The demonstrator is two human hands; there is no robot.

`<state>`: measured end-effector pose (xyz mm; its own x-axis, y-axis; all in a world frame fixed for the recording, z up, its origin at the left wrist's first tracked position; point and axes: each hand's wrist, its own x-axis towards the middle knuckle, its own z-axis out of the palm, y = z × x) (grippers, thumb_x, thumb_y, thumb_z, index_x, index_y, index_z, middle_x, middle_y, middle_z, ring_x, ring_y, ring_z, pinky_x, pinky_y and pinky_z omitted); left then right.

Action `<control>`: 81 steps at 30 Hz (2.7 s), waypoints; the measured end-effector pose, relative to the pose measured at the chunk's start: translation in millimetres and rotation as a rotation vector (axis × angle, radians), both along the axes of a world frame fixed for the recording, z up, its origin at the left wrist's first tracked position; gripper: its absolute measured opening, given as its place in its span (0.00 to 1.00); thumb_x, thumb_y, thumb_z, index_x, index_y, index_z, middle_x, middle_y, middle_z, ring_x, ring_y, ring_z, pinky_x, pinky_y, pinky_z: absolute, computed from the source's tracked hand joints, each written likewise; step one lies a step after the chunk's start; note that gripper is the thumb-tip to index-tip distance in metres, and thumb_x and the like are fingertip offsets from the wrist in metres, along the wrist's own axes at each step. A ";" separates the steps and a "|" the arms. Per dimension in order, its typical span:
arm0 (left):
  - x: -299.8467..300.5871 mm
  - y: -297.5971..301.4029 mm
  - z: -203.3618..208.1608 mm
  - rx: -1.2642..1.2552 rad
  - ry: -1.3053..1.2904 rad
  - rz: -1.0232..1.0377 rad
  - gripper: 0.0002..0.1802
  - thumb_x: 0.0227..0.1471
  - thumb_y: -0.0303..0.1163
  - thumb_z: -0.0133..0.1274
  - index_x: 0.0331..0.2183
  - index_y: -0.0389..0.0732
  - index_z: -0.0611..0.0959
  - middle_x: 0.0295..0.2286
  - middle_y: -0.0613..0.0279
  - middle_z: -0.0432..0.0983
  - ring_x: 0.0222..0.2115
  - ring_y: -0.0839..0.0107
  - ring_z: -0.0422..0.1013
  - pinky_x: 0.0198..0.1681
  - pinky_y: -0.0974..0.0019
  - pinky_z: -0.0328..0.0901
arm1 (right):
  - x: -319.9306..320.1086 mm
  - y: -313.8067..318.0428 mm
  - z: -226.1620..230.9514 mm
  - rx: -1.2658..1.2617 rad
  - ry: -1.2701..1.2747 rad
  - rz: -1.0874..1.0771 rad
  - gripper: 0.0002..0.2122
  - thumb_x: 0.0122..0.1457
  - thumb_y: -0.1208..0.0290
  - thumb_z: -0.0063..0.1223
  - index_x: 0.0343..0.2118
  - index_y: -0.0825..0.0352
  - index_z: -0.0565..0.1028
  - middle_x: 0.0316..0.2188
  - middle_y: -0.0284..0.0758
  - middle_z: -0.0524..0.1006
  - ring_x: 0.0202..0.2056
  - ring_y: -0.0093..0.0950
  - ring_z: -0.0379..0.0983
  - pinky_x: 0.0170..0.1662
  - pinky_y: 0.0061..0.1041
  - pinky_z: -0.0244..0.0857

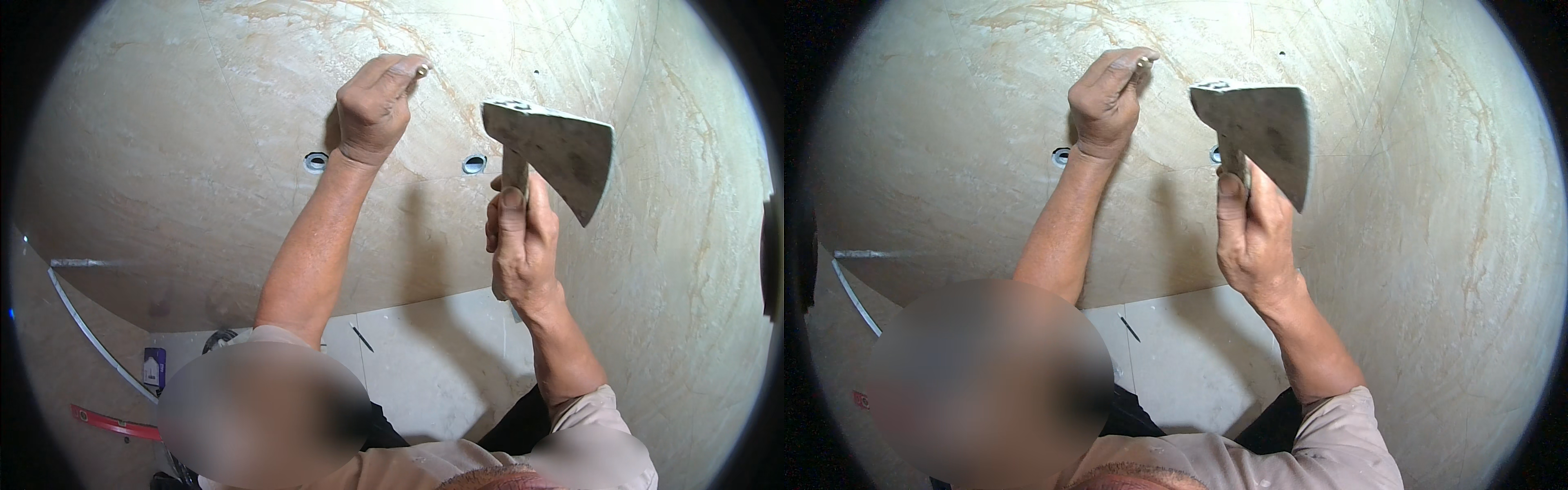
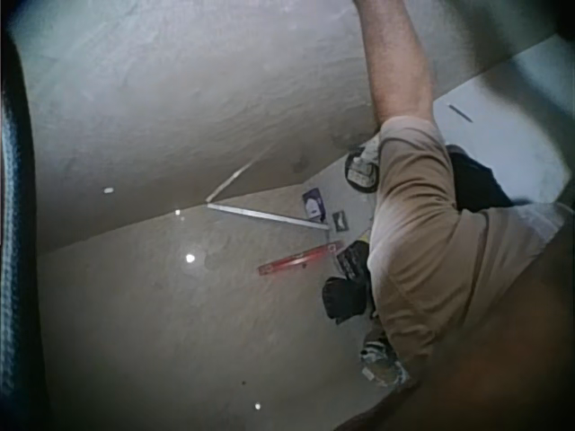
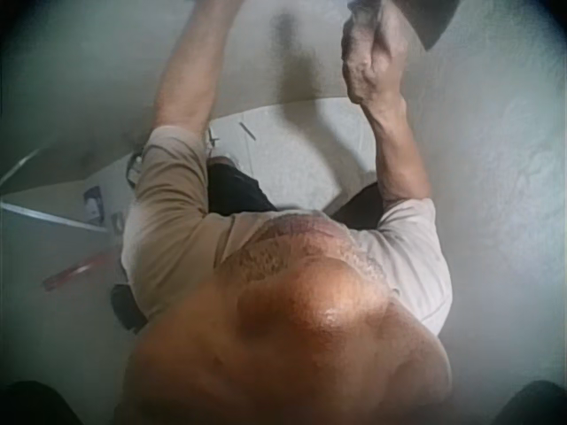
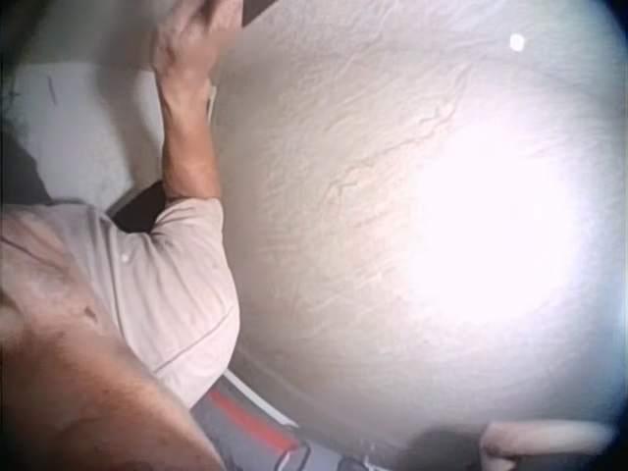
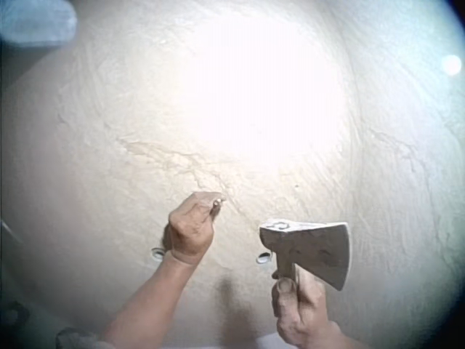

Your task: The person drills a hole into a tiled wall using a power drill and uses the back of an axe to hammer a small metal pin into the wall.

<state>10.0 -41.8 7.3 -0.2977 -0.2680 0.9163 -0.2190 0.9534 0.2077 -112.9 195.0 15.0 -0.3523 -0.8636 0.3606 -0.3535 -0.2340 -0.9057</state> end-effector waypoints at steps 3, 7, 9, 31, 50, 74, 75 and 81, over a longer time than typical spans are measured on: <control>-0.6 6.4 3.8 -0.041 -0.036 0.029 0.19 0.47 0.09 0.56 0.39 0.39 0.89 0.34 0.55 0.86 0.34 0.65 0.83 0.37 0.66 0.78 | 5.7 -4.4 13.9 0.030 0.119 -0.050 0.13 0.75 0.66 0.45 0.46 0.75 0.72 0.22 0.35 0.71 0.20 0.24 0.64 0.24 0.27 0.60; -11.3 14.4 13.7 -0.060 -0.018 -0.013 0.17 0.45 0.10 0.56 0.36 0.38 0.88 0.33 0.54 0.85 0.34 0.60 0.83 0.35 0.63 0.78 | 1.1 -27.1 13.6 -0.214 0.361 -0.160 0.08 0.71 0.73 0.50 0.44 0.74 0.71 0.22 0.43 0.74 0.20 0.37 0.72 0.25 0.34 0.66; -16.3 14.0 17.3 -0.120 -0.028 0.013 0.16 0.45 0.11 0.56 0.36 0.38 0.88 0.33 0.54 0.85 0.33 0.58 0.83 0.35 0.62 0.78 | -3.0 -37.1 12.6 -0.068 0.412 -0.172 0.08 0.70 0.73 0.50 0.43 0.73 0.70 0.20 0.47 0.75 0.21 0.47 0.77 0.24 0.40 0.68; -29.3 -2.3 8.2 0.246 0.157 -0.087 0.04 0.60 0.22 0.61 0.37 0.34 0.88 0.30 0.60 0.85 0.30 0.76 0.82 0.31 0.71 0.79 | -15.0 -6.1 39.0 -0.318 0.007 -0.136 0.16 0.77 0.63 0.37 0.39 0.72 0.69 0.19 0.28 0.68 0.17 0.14 0.63 0.18 0.18 0.57; -24.1 -4.2 19.0 -0.140 0.038 0.043 0.10 0.51 0.16 0.64 0.37 0.36 0.87 0.29 0.57 0.84 0.28 0.67 0.82 0.28 0.68 0.76 | -15.6 -34.2 51.9 -0.083 0.389 -0.127 0.10 0.71 0.71 0.51 0.47 0.74 0.71 0.21 0.45 0.74 0.18 0.40 0.70 0.23 0.36 0.63; -48.2 -1.0 18.5 -0.241 -0.013 -0.034 0.14 0.46 0.18 0.66 0.37 0.38 0.85 0.30 0.58 0.84 0.29 0.62 0.83 0.30 0.65 0.77 | -29.6 -31.1 53.6 -0.208 0.360 -0.234 0.11 0.71 0.68 0.50 0.39 0.74 0.75 0.23 0.47 0.77 0.23 0.47 0.77 0.28 0.39 0.69; -48.6 -4.3 21.0 -0.288 -0.017 -0.025 0.14 0.46 0.17 0.66 0.38 0.38 0.85 0.30 0.58 0.84 0.29 0.61 0.82 0.31 0.65 0.77 | -28.6 -35.3 45.8 -0.209 0.465 -0.315 0.11 0.71 0.69 0.50 0.38 0.73 0.77 0.22 0.47 0.77 0.23 0.47 0.77 0.27 0.39 0.69; -44.9 -15.4 22.3 -0.303 -0.037 -0.046 0.12 0.48 0.18 0.65 0.37 0.39 0.84 0.31 0.58 0.84 0.29 0.60 0.82 0.30 0.65 0.77 | -32.0 -44.5 39.7 -0.208 0.535 -0.256 0.11 0.70 0.70 0.51 0.39 0.75 0.73 0.21 0.51 0.76 0.23 0.50 0.76 0.28 0.43 0.69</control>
